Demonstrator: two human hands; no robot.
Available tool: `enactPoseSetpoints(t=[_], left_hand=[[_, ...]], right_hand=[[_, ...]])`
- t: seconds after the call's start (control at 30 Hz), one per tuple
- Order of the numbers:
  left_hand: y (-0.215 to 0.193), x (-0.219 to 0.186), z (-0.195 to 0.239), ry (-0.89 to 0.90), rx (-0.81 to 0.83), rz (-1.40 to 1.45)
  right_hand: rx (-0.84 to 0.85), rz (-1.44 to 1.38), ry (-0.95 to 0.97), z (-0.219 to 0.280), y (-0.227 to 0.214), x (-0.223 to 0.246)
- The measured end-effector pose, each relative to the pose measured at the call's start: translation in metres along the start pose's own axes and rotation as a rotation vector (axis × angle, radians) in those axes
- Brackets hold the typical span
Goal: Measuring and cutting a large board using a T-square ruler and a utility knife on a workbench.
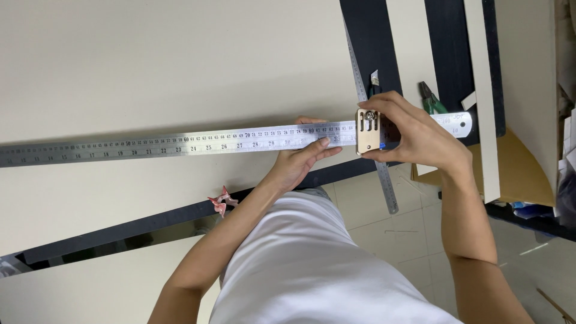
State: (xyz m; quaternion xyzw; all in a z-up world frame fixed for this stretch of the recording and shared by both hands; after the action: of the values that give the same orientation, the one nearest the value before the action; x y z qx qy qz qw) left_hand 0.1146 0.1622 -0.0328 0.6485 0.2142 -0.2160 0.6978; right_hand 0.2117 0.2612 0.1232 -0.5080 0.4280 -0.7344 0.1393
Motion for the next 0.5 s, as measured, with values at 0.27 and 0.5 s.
enactPoseSetpoints(t=[0.27,0.5], left_hand=[[0.0071,-0.0091,-0.0019,0.042,0.014,0.045],[0.0059,-0.0044,-0.0034,0.046,0.038,0.083]], right_hand=[[-0.107,0.034,-0.164,0.0015,-0.0053,0.0087],[-0.140,0.056,-0.221,0.0076,-0.0020,-0.0001]])
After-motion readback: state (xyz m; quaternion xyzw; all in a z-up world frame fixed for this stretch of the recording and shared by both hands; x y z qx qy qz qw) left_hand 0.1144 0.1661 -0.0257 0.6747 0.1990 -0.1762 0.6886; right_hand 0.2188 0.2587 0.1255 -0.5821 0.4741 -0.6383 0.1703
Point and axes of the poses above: each hand's wrist, its own z-axis away from the middle knuckle, its own y-axis out of the palm, x = y × z, the point moved 7 cm from there along -z, towards the middle knuckle, and after that the axes turned 2 degrees about x, right-handed, at the moved point
